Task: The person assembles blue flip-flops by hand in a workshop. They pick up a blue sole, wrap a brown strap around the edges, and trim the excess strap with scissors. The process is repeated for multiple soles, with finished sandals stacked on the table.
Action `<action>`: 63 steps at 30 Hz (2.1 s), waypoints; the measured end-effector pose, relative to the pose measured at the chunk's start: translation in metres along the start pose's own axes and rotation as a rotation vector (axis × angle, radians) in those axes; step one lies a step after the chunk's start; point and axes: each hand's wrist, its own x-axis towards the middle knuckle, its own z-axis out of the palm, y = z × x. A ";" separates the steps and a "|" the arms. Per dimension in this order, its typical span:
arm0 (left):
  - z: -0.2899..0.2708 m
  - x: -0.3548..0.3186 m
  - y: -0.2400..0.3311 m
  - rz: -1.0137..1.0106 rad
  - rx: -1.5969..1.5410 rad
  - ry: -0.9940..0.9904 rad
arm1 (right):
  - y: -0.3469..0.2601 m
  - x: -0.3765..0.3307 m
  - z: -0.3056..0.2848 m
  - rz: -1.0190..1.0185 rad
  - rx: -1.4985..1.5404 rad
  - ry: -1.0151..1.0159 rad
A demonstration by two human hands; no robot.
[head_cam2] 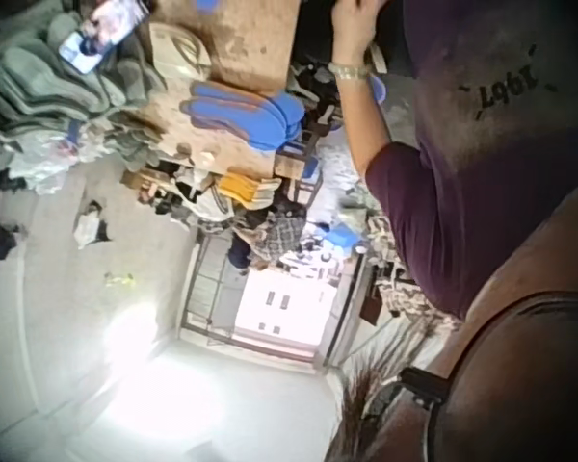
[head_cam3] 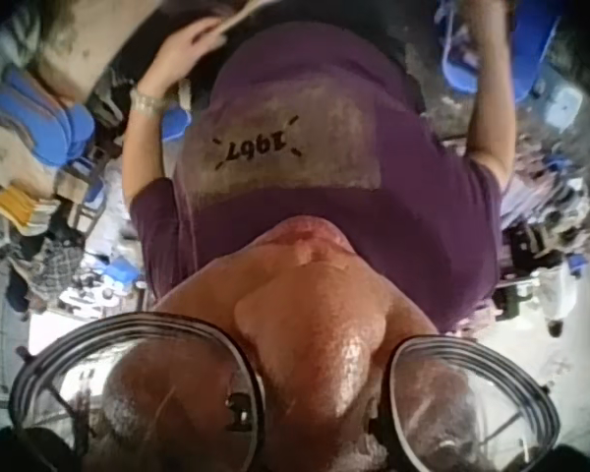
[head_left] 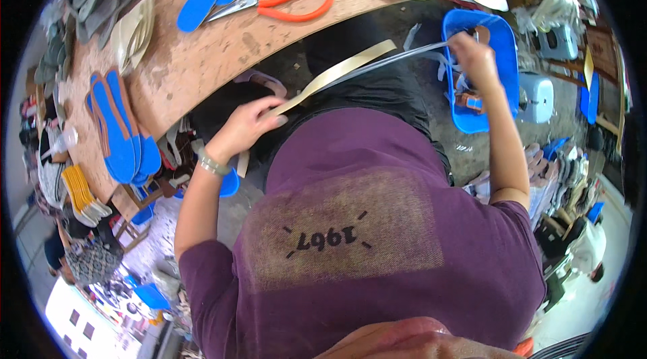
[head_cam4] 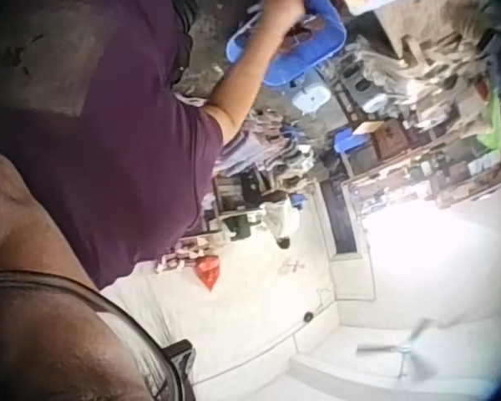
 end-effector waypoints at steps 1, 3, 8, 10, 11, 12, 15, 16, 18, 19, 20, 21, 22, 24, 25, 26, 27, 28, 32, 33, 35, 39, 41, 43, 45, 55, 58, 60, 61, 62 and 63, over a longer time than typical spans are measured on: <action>-0.002 -0.009 -0.008 0.006 0.000 0.018 | 0.039 -0.008 -0.005 0.126 0.002 0.032; -0.011 -0.033 -0.028 -0.054 -0.011 0.030 | 0.098 -0.021 -0.032 0.323 -0.003 0.149; -0.028 -0.119 -0.081 -0.607 -0.263 -0.008 | 0.261 -0.059 -0.073 0.579 -0.117 0.321; -0.031 -0.152 -0.133 -0.593 -0.114 0.111 | 0.332 -0.087 -0.076 0.719 -0.242 0.439; -0.037 -0.162 -0.163 -0.575 -0.047 0.172 | 0.373 -0.102 -0.085 0.892 -0.309 0.449; -0.041 -0.170 -0.194 -0.616 -0.066 0.173 | 0.406 -0.115 -0.107 1.054 -0.393 0.454; -0.027 -0.176 -0.246 -0.749 0.075 0.069 | 0.443 -0.132 -0.189 1.319 -0.639 0.144; -0.025 -0.176 -0.241 -0.613 0.228 0.116 | 0.442 -0.124 -0.179 1.279 -0.621 0.089; -0.021 -0.170 -0.233 -0.336 0.528 0.188 | 0.417 -0.101 -0.123 1.054 0.564 0.849; -0.027 -0.151 -0.175 -0.345 0.693 0.310 | 0.337 -0.077 -0.062 0.981 0.408 0.670; -0.022 -0.111 -0.122 -0.281 0.771 0.425 | 0.302 -0.064 -0.055 0.887 0.571 0.677; -0.016 -0.078 -0.074 -0.223 0.627 0.420 | 0.248 -0.047 -0.047 0.733 0.447 0.456; -0.009 -0.053 -0.063 -0.111 0.511 0.436 | 0.192 -0.029 -0.034 0.670 0.585 0.282; 0.018 -0.008 -0.047 -0.014 0.429 0.420 | 0.047 0.003 -0.011 0.624 0.701 0.041; 0.032 0.016 -0.049 -0.069 0.219 0.307 | 0.003 0.014 0.004 0.533 0.674 -0.217; 0.043 0.038 -0.054 -0.115 -0.004 0.192 | -0.039 0.017 0.025 0.189 0.598 -0.251; 0.051 0.057 -0.055 -0.133 0.000 0.103 | -0.090 0.021 0.033 0.127 0.622 -0.321; 0.057 0.070 -0.054 -0.149 -0.002 0.017 | -0.117 0.024 0.056 -0.179 0.481 -0.237; 0.064 0.092 -0.068 0.079 0.268 0.162 | -0.163 0.021 0.099 -0.380 0.111 -0.248; 0.060 0.084 -0.062 0.003 0.263 0.133 | -0.158 0.024 0.098 -0.411 0.128 -0.260; 0.058 0.072 -0.061 -0.109 0.237 0.046 | -0.137 0.020 0.092 -0.466 0.157 -0.302; 0.062 0.048 -0.094 -0.101 0.155 0.204 | -0.001 0.034 0.069 -0.068 0.085 -0.119; 0.058 0.051 -0.099 -0.188 0.165 0.200 | 0.100 0.031 0.042 0.296 -0.196 -0.127; 0.056 0.056 -0.100 -0.231 0.171 0.233 | 0.204 0.001 0.012 0.470 -0.492 0.042; 0.051 0.061 -0.103 -0.317 0.223 0.218 | 0.312 -0.059 -0.035 0.477 -0.833 0.154; 0.055 0.093 -0.108 -0.256 0.306 0.444 | 0.307 -0.088 -0.047 0.581 0.014 0.498; 0.045 0.076 -0.004 -0.190 0.259 0.357 | 0.109 -0.035 0.120 0.721 0.832 0.085; 0.041 0.069 -0.014 0.116 0.311 0.471 | 0.091 -0.069 0.220 0.784 1.291 -0.382; 0.039 0.065 -0.001 0.193 0.257 0.497 | 0.090 -0.098 0.250 0.921 1.017 -0.376; 0.038 0.063 0.010 0.267 0.208 0.524 | 0.095 -0.104 0.250 0.849 0.772 -0.487; 0.037 0.060 0.021 0.260 0.214 0.545 | 0.100 -0.113 0.246 0.774 0.522 -0.596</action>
